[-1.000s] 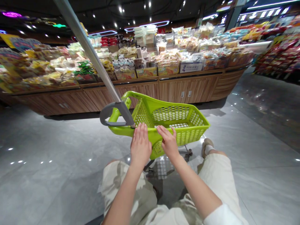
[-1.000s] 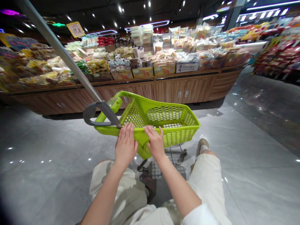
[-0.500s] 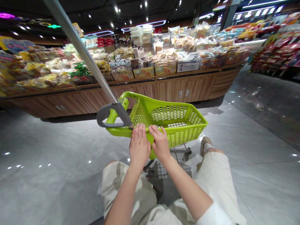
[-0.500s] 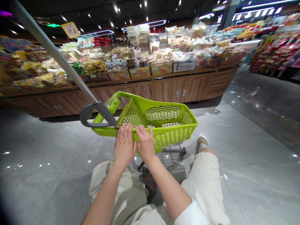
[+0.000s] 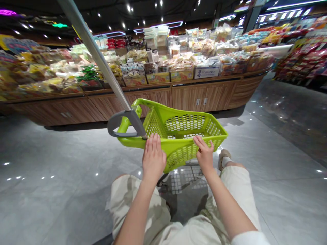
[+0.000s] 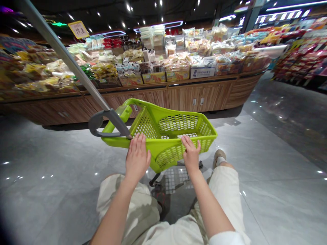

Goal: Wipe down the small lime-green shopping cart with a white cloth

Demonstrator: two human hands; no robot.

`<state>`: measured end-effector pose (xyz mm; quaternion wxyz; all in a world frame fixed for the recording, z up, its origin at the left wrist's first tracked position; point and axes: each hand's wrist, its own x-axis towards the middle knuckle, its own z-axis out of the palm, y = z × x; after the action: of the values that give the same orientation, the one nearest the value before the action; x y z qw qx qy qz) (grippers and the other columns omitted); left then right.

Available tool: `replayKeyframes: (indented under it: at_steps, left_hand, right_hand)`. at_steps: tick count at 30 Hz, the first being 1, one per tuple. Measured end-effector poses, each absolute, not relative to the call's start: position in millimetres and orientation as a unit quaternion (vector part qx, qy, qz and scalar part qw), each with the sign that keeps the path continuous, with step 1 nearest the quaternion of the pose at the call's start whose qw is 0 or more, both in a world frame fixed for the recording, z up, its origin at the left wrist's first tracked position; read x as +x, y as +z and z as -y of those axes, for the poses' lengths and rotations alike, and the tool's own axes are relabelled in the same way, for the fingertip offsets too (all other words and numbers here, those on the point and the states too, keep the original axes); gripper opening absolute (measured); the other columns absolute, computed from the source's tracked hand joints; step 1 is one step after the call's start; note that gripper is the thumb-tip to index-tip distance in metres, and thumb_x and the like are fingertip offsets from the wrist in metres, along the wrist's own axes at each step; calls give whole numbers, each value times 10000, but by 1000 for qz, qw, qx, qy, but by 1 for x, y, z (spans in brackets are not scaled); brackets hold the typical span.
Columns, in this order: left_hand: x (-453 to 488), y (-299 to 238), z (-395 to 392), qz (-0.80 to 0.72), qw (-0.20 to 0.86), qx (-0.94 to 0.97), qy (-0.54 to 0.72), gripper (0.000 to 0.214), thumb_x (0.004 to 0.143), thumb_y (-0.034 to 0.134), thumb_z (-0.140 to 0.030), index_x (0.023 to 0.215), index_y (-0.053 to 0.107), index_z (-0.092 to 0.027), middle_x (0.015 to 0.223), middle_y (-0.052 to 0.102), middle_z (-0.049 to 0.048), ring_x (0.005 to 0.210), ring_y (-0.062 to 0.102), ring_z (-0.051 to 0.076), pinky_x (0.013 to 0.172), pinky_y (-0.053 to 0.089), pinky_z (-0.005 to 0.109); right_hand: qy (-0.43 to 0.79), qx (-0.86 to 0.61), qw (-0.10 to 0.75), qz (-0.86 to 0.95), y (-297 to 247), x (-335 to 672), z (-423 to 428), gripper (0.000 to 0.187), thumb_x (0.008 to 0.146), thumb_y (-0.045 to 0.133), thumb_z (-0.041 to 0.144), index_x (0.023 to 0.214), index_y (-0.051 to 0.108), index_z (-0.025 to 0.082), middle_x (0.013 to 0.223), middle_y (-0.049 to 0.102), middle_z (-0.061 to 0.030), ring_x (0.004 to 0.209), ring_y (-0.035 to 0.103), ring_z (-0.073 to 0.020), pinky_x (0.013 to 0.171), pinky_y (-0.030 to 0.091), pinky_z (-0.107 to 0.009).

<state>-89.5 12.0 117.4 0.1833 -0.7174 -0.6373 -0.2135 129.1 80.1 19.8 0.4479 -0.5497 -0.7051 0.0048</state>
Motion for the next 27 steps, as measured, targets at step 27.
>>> replayKeyframes:
  at_steps: [27]
  left_hand:
    - [-88, 113, -16, 634, 185, -708, -251, 532, 967, 363, -253, 1459, 358, -54, 1496, 452, 185, 1455, 318, 281, 1192, 300, 495]
  right_hand:
    - [62, -542, 471, 694, 44, 84, -72, 720, 680, 350, -41, 1302, 602, 221, 1349, 616, -79, 1329, 505, -202, 1196, 161, -594]
